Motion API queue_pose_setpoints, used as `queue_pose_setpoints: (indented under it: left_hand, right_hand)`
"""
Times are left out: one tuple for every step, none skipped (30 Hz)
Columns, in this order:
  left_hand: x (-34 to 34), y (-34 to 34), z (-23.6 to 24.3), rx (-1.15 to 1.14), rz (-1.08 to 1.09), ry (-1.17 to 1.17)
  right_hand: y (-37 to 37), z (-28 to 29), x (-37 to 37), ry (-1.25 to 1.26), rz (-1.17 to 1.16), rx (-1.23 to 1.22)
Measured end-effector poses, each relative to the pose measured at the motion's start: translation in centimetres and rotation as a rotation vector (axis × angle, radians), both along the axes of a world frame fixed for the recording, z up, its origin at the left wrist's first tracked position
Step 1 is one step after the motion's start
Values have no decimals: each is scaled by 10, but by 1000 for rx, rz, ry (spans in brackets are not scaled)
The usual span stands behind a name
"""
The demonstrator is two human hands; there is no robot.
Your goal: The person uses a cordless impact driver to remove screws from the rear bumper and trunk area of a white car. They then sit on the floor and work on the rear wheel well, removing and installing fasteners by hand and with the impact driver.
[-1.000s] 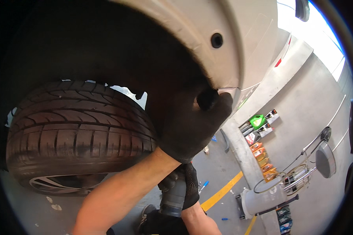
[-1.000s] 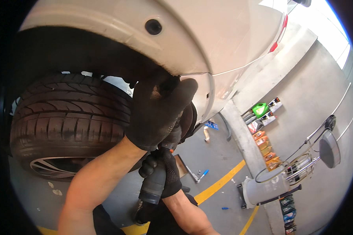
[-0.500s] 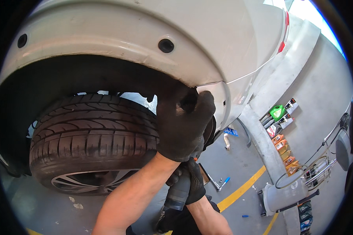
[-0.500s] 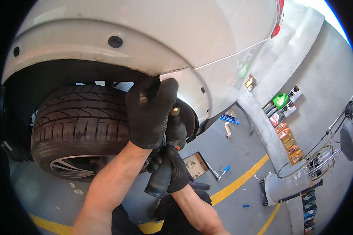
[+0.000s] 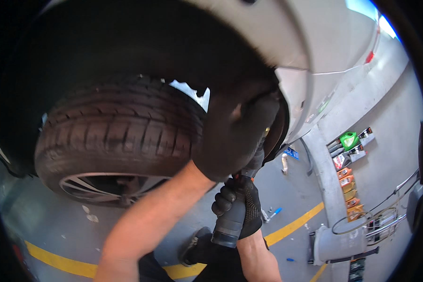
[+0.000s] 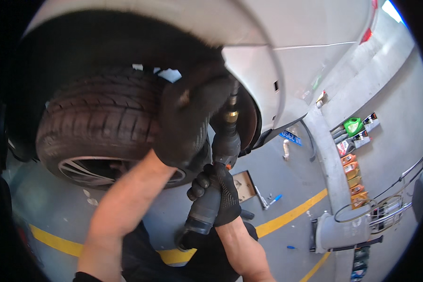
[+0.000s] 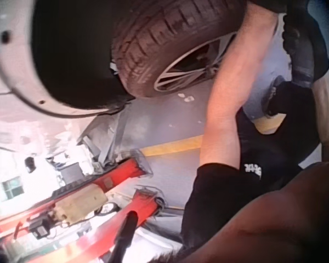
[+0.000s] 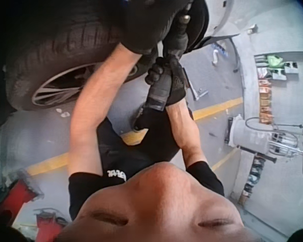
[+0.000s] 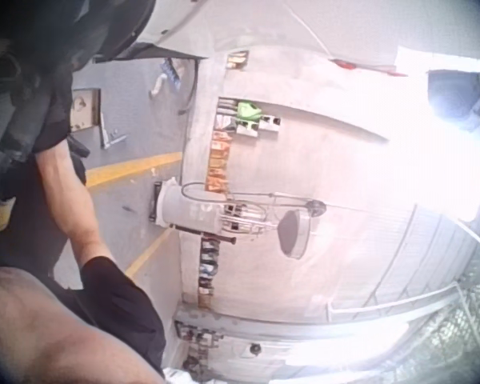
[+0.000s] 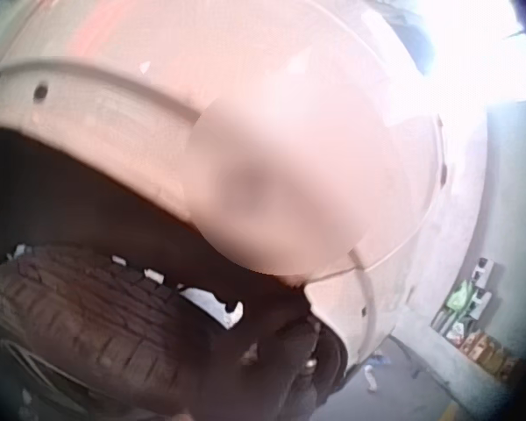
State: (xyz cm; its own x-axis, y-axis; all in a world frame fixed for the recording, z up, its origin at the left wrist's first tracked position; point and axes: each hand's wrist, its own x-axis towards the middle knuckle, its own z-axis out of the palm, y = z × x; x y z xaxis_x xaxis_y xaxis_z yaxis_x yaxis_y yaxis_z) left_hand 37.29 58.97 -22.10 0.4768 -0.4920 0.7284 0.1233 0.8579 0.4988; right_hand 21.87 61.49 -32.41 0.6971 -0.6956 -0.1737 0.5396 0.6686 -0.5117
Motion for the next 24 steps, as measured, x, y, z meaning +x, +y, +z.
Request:
queue_pose_setpoints:
  left_hand:
    - [5, -9, -5, -59, 65, -53]
    - [10, -18, -10, -113, 130, -106]
    - [4, -27, -2, -127, 98, -120]
    - [-4, -35, -2, -127, 78, -157]
    - [-9, -29, 2, 28, -90, -168]
    - [-13, -31, -2, 8, -106, -184]
    - [12, -12, 2, 23, -5, -269]
    - [31, 7, 4, 39, 72, -332]
    - [42, 12, -5, 49, 112, -355]
    - [43, 14, -14, 47, 122, -369]
    - [46, 16, -22, 47, 143, -382]
    - [49, 20, -28, 39, 167, -401]
    - [56, 25, -34, 41, 203, -420]
    - [60, 28, -40, 46, 248, -450]
    - [45, 17, -52, 39, 202, -447]
    - [31, 5, -66, 27, 144, -420]
    - [49, 24, -57, 43, 275, -512]
    - [53, 29, -59, 55, 312, -548]
    - [56, 31, -61, 64, 348, -578]
    - [58, 32, -62, 67, 373, -600]
    - [58, 33, -65, 70, 388, -615]
    - [59, 33, -68, 75, 405, -629]
    - [61, 34, -70, 75, 421, -645]
    - [62, 34, -73, 80, 429, -649]
  right_hand:
    - [-2, -4, -3, -5, 9, 7]
    - [-4, -7, -4, -11, 19, 17]
    - [0, 7, -17, 66, -88, 11]
    - [0, 8, -30, 89, -119, -4]
    - [-1, 9, -43, 111, -150, -29]
    - [-2, 10, -55, 138, -185, -57]
    - [-3, 7, -32, 91, -133, -68]
    - [-6, 4, -18, 63, -41, -52]
    - [-10, 1, -12, 20, -20, -25]
    - [-7, 2, -15, -12, -33, -4]
    - [-5, 1, -18, 50, -80, -6]
    - [0, 0, -21, 102, -136, -16]
    - [4, 1, -19, 151, -183, -26]
    - [4, 9, -10, 313, -272, -7]
    - [7, 16, -19, 519, -431, 40]
    - [13, 21, -25, 648, -562, -7]
    - [17, 26, 2, 676, -540, -97]
    - [19, 25, 11, 735, -578, -145]
    - [20, 26, 21, 806, -625, -199]
    - [24, 22, 25, 819, -648, -225]
    - [23, 25, 26, 809, -654, -219]
    - [22, 24, 27, 787, -645, -197]
    - [20, 23, 28, 764, -632, -178]
    - [18, 22, 27, 749, -626, -163]
